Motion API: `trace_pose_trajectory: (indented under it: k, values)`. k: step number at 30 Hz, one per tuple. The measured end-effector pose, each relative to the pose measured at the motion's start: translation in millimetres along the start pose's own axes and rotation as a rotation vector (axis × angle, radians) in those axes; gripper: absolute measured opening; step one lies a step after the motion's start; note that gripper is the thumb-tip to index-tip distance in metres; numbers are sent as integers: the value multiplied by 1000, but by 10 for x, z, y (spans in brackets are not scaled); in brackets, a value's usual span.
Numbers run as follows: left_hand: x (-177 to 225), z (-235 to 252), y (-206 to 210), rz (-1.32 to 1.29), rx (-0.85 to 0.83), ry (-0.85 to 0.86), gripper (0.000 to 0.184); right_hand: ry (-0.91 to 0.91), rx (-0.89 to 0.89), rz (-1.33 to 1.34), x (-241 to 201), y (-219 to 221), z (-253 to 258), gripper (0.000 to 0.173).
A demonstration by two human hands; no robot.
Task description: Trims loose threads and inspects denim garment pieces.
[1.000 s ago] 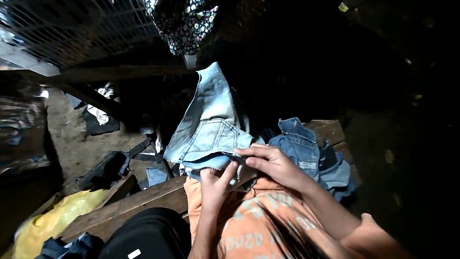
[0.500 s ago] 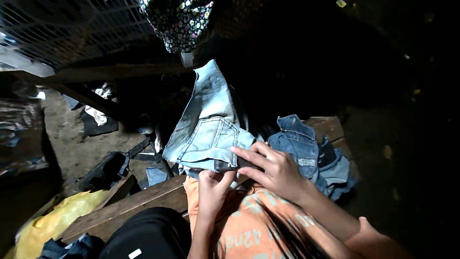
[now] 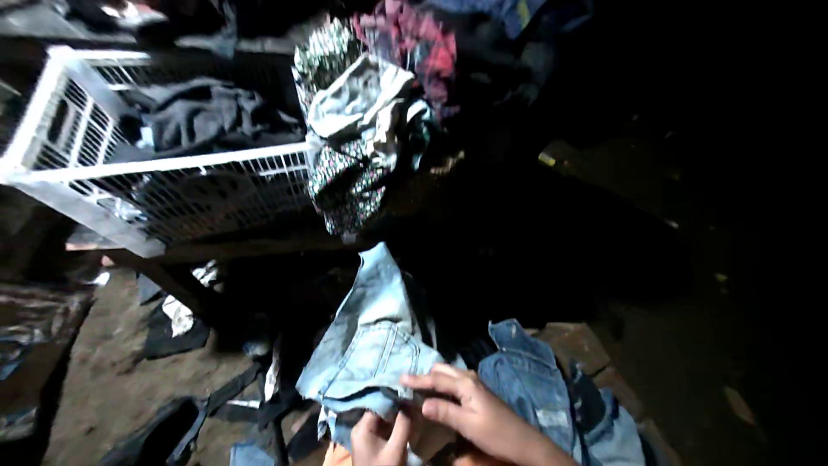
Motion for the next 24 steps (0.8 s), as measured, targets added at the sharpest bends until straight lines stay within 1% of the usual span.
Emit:
trace_pose_trajectory:
  k: [3, 5, 6, 7, 8, 11, 13, 14, 15, 16, 17, 19, 20, 21, 22, 24]
  values:
    - [-1, -13, -42, 37, -40, 42, 7, -87, 49, -337, -102, -23, -97, 37]
    - [12, -35, -31, 71, -56, 57, 5, -133, 118, -463, -131, -10, -109, 36]
    - [16, -44, -26, 96, -60, 68, 6, -154, 150, -477, -135, 10, -102, 35]
    - [11, -49, -33, 112, -60, 82, 6, -162, 173, -450, -130, 33, -90, 34]
    - [-3, -47, -59, 116, -63, 95, 7, -150, 168, -364, -111, 58, -72, 32]
    - [-71, 12, -220, 31, -94, 91, 4, -79, 22, 52, -27, 154, 24, 32]
    - [-55, 99, -281, -62, -100, 78, 4, -56, -58, 195, -62, 195, 117, 34]
    - [-19, 131, -274, -97, -78, 93, 6, -49, -60, 193, -108, 203, 161, 35]
    - [15, 149, -236, -126, -52, 113, 13, -38, -49, 139, -161, 196, 194, 36]
    - [32, 169, -177, -134, -32, 132, 24, -30, -29, 44, -212, 172, 216, 38]
    - [39, 204, -117, -119, -9, 145, 31, -24, -14, -67, -251, 139, 235, 41]
    - [59, 314, -37, -121, 17, 141, 30, -3, -16, -231, -281, 43, 258, 54]
    - [91, 388, -18, -156, 1, 125, 27, -16, 11, -256, -278, -33, 268, 60]
    - [144, 467, -15, -204, -20, 111, 25, -38, 40, -239, -274, -136, 275, 60]
    - [224, 540, -23, -247, -43, 105, 22, -56, 62, -168, -271, -252, 272, 53]
    - [415, 661, -61, -304, -97, 143, 17, -31, 103, 107, -265, -476, 270, 36]
Point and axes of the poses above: each hand's wrist, its own z-axis towards the middle knuckle, its own y-axis out of the palm, x = y × z, the point moved 6 cm from there along z, towards the middle knuckle, and after that the axes turned 11 degrees about -z, right-handed, at the moved point
